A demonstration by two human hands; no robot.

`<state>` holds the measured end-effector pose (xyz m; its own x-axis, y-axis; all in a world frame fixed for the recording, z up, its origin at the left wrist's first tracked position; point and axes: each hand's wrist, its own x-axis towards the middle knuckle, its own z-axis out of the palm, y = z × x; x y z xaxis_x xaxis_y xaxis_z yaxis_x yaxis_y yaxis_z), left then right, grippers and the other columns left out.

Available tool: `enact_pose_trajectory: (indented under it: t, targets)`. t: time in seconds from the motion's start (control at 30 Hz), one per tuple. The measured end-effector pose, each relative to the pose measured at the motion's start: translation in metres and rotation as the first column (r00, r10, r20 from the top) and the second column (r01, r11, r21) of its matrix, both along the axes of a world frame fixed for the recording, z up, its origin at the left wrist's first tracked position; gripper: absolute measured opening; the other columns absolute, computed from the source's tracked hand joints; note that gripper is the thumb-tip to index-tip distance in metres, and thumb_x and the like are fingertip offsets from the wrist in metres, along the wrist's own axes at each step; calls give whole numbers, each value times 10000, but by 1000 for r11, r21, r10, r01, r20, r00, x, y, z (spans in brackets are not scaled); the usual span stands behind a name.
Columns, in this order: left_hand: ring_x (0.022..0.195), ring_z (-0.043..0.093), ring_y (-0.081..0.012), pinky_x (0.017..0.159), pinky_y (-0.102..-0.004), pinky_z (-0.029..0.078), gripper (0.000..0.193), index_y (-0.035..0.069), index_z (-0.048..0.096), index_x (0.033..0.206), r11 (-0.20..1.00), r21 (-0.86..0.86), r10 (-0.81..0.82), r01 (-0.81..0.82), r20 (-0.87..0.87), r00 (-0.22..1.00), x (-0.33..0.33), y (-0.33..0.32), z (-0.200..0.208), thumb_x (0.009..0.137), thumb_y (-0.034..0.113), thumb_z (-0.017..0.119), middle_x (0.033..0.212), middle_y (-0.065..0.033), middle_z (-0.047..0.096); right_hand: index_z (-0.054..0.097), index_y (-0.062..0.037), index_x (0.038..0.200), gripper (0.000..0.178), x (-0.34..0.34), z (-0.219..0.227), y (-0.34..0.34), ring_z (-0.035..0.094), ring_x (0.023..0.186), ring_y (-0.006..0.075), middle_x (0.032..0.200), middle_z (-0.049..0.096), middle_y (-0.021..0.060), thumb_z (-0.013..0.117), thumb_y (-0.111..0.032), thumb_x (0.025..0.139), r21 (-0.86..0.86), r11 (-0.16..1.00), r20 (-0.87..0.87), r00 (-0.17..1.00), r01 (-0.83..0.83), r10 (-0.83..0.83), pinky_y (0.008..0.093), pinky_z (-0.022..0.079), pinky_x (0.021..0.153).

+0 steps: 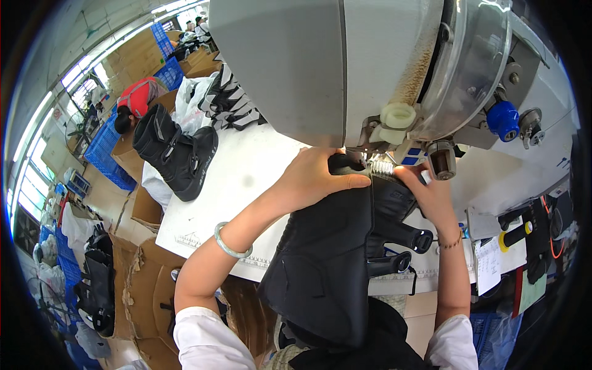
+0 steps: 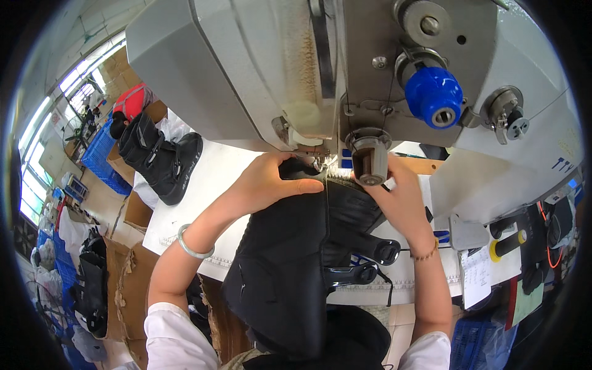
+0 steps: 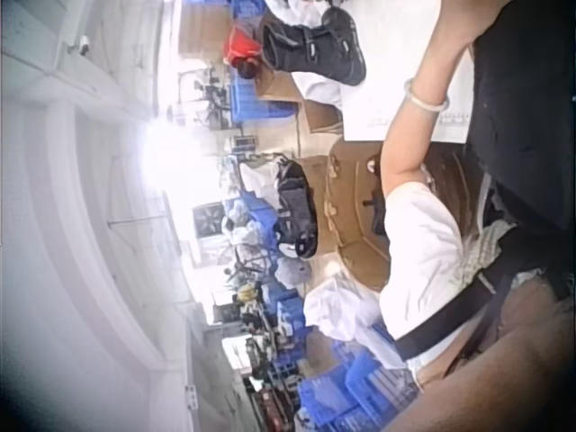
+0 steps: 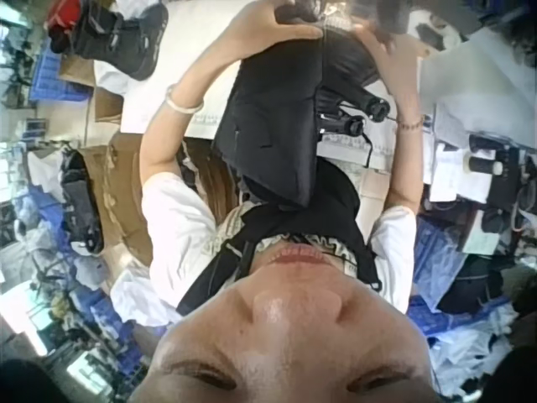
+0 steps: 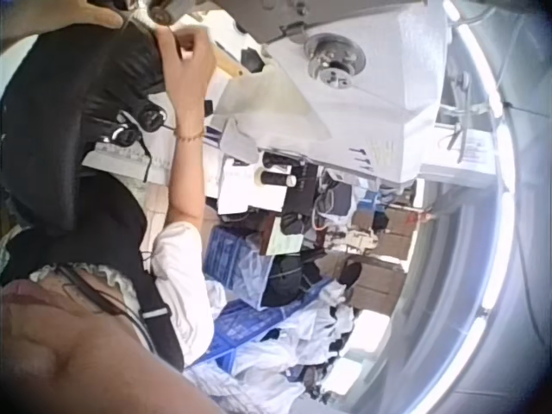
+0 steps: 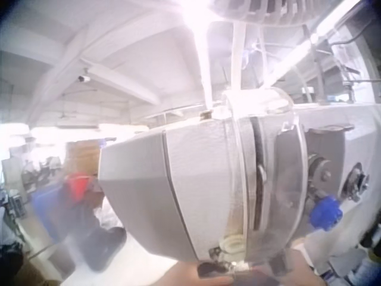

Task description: The person aligns pieces of a boot upper and stitches them together using a sewing machine, guiding the material along the needle by hand.

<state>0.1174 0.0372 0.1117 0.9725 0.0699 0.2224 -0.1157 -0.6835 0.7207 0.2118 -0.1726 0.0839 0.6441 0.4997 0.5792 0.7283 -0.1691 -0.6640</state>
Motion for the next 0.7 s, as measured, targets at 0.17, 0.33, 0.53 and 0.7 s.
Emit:
enact_pose_trajectory:
  t: [0.17,0.33,0.53,0.7]
  targets:
    - [909,525,-136,848,-265,388,483,-16,581,1026,999,-5,-36,36,-74,997,0,1,4,716,334,701,964,-76,610,537,4,817,134,-21,-75,-66,491,570,188,643,491,89,608,-36,710,305,864,-138,916,401,-377,265,410,582]
    - [900,535,-170,819,-290,406,506,-34,572,988,965,-227,-145,131,-45,988,2,-1,7,705,361,713,942,-92,604,558,-19,949,312,-91,-114,-73,551,941,310,1024,581,130,631,-21,646,-337,941,62,997,-20,43,413,442,783]
    - [947,504,-159,873,-284,368,583,-51,556,1070,979,-163,-155,119,-227,961,4,1,17,715,391,696,972,-98,596,569,-21,1046,369,-88,-125,-97,512,1065,310,1114,570,103,622,4,681,-450,893,129,987,-24,92,411,396,923]
    - [805,521,-83,738,-221,417,429,-18,597,960,968,-185,-174,168,-17,985,11,-3,7,709,302,733,869,-38,605,593,-5,988,270,-81,-103,-128,562,964,322,1028,600,145,567,60,727,-310,937,123,984,162,-129,373,441,840]
